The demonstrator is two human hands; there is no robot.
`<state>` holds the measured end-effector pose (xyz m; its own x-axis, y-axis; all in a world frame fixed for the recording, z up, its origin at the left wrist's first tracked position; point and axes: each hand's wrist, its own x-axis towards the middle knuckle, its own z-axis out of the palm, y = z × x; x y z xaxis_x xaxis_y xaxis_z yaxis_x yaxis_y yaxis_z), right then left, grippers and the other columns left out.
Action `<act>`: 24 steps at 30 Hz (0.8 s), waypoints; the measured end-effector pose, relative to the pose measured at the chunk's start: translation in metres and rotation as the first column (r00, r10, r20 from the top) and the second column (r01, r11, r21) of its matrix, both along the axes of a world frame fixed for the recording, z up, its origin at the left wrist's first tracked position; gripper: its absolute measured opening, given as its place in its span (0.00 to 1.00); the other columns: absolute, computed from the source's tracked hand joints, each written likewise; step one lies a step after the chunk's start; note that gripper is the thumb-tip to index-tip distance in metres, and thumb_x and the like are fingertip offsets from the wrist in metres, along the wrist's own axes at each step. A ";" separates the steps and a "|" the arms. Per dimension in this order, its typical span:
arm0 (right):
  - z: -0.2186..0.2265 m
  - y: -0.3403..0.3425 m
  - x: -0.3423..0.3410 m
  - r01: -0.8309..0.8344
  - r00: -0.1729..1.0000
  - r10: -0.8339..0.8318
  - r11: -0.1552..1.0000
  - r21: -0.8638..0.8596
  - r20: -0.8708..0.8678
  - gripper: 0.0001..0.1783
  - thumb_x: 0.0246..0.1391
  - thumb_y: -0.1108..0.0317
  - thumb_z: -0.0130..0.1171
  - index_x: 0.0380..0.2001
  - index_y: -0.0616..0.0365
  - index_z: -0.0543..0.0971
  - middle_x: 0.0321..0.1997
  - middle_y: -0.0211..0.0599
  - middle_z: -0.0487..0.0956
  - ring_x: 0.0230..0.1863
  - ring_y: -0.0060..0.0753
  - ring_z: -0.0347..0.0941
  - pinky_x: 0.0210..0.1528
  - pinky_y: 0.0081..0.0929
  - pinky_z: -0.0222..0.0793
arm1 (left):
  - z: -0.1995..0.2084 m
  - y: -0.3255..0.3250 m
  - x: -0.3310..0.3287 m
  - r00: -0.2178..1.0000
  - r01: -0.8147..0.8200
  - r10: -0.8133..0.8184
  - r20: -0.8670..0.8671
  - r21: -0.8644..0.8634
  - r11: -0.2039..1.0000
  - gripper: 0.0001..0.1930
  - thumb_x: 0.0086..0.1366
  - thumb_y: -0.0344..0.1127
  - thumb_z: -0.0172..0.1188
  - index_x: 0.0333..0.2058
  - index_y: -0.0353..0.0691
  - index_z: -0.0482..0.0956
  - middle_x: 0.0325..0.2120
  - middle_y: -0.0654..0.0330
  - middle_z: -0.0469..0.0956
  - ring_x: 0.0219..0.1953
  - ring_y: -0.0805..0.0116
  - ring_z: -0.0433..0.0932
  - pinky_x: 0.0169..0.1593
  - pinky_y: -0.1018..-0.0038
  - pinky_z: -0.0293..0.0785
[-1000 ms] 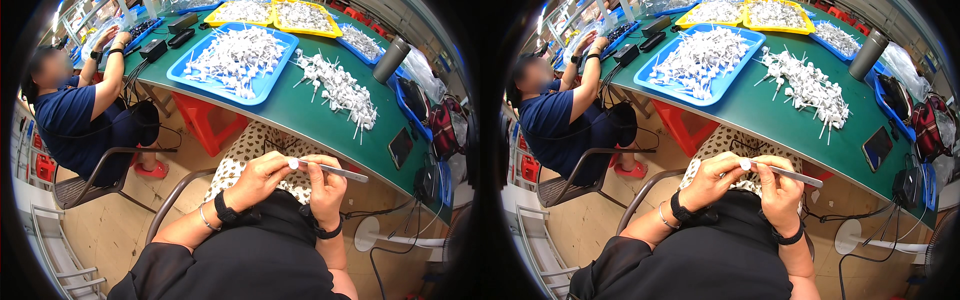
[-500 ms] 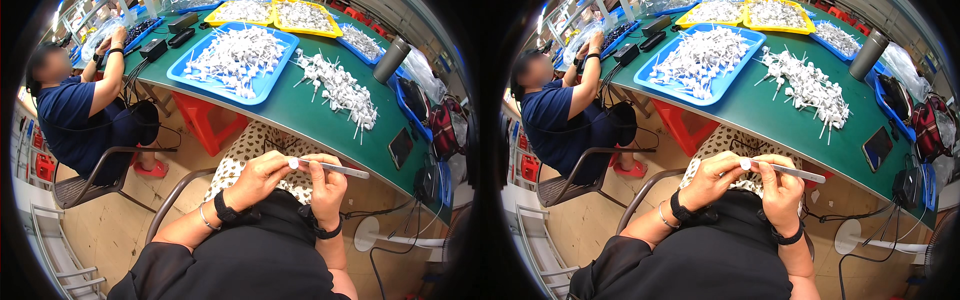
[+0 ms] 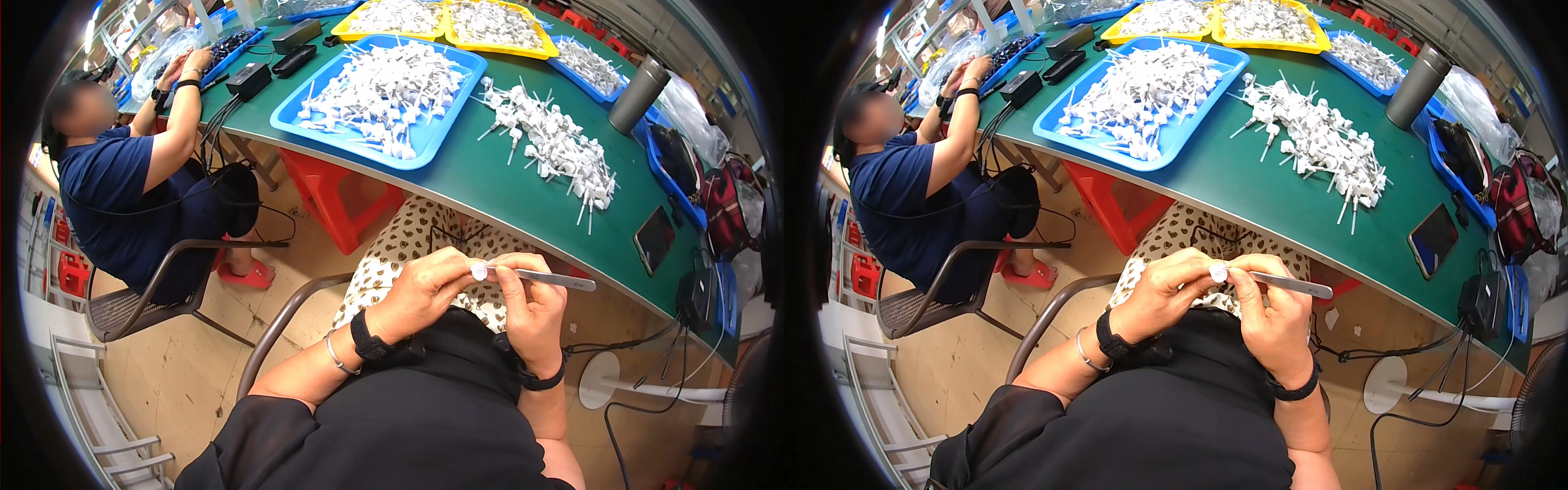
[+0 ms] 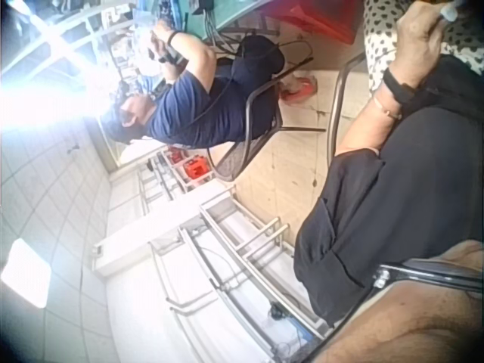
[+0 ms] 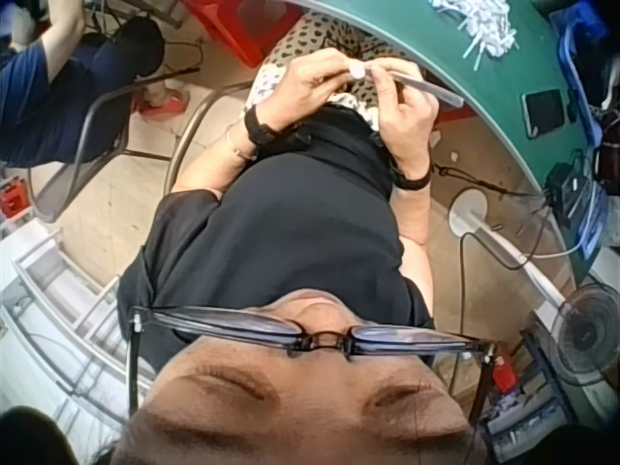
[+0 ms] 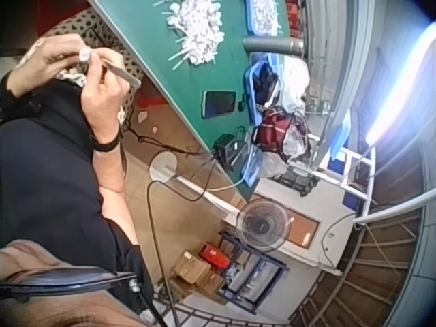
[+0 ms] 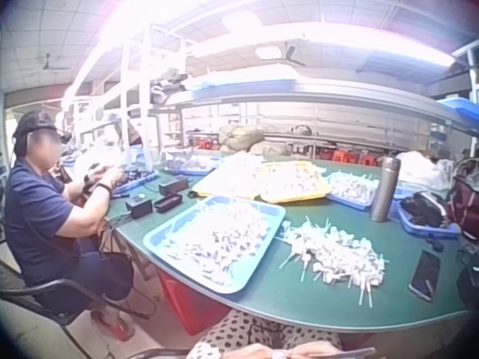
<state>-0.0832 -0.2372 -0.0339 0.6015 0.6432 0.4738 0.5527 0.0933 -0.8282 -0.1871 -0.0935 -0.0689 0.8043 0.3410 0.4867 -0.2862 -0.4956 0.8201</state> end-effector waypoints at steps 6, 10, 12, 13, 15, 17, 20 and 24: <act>0.002 0.003 -0.006 0.001 0.957 0.036 0.992 0.129 -0.289 0.04 0.63 0.78 0.58 0.40 0.68 0.79 0.37 0.39 0.83 0.38 0.27 0.82 0.41 0.22 0.77 | -0.004 0.003 0.002 1.000 0.025 -0.026 -0.014 -0.064 0.998 0.08 0.65 0.24 0.63 0.43 0.35 0.82 0.30 0.57 0.79 0.28 0.66 0.79 0.32 0.73 0.75; 0.000 0.002 -0.005 -0.015 0.955 0.071 0.982 0.191 -0.288 0.06 0.64 0.78 0.57 0.42 0.70 0.78 0.41 0.41 0.82 0.42 0.29 0.82 0.46 0.23 0.78 | -0.004 0.005 0.002 1.000 0.028 -0.029 -0.008 -0.106 0.994 0.07 0.67 0.23 0.60 0.43 0.33 0.82 0.30 0.59 0.79 0.26 0.74 0.79 0.29 0.78 0.75; 0.000 0.001 -0.005 -0.035 0.967 0.079 0.982 0.183 -0.242 0.06 0.63 0.78 0.58 0.42 0.69 0.78 0.42 0.41 0.82 0.41 0.28 0.81 0.44 0.22 0.78 | -0.004 0.005 0.001 0.999 0.032 -0.033 -0.004 -0.120 0.992 0.07 0.68 0.23 0.60 0.43 0.33 0.82 0.30 0.60 0.79 0.26 0.74 0.79 0.29 0.78 0.75; -0.001 0.001 -0.004 -0.047 0.973 0.084 0.984 0.174 -0.213 0.06 0.63 0.78 0.59 0.42 0.69 0.79 0.42 0.40 0.82 0.41 0.27 0.81 0.44 0.22 0.77 | -0.004 0.005 0.001 0.999 0.033 -0.033 0.000 -0.116 0.993 0.07 0.68 0.23 0.60 0.43 0.33 0.82 0.30 0.60 0.79 0.26 0.74 0.79 0.29 0.78 0.75; -0.003 0.001 -0.004 -0.054 0.983 0.080 0.986 0.158 -0.164 0.06 0.62 0.78 0.60 0.42 0.68 0.79 0.43 0.40 0.82 0.41 0.27 0.80 0.43 0.22 0.76 | -0.004 0.005 0.001 0.999 0.037 -0.037 0.004 -0.114 0.993 0.07 0.68 0.24 0.60 0.43 0.32 0.82 0.30 0.60 0.79 0.26 0.74 0.79 0.29 0.78 0.75; -0.005 0.000 -0.003 -0.040 0.990 0.059 0.988 0.146 -0.129 0.06 0.61 0.78 0.61 0.41 0.68 0.80 0.43 0.39 0.82 0.40 0.26 0.79 0.42 0.21 0.75 | -0.004 0.004 0.002 0.999 0.046 -0.047 0.001 -0.119 0.992 0.07 0.68 0.24 0.60 0.43 0.33 0.82 0.30 0.59 0.79 0.26 0.74 0.79 0.29 0.78 0.75; -0.005 0.003 -0.005 -0.040 0.982 0.077 0.977 0.208 -0.175 0.07 0.61 0.78 0.62 0.42 0.67 0.80 0.42 0.40 0.82 0.40 0.27 0.79 0.42 0.22 0.75 | -0.002 0.002 0.001 0.999 0.020 -0.023 -0.023 -0.143 0.990 0.08 0.65 0.24 0.63 0.43 0.35 0.83 0.29 0.58 0.78 0.27 0.67 0.77 0.31 0.72 0.73; -0.007 0.004 -0.006 -0.018 0.989 0.044 0.984 0.180 -0.144 0.06 0.61 0.77 0.62 0.40 0.67 0.80 0.41 0.40 0.83 0.39 0.28 0.79 0.42 0.22 0.75 | -0.005 0.003 0.001 1.000 0.013 -0.013 -0.007 -0.100 0.995 0.08 0.64 0.24 0.63 0.43 0.35 0.82 0.30 0.57 0.79 0.30 0.63 0.79 0.33 0.71 0.74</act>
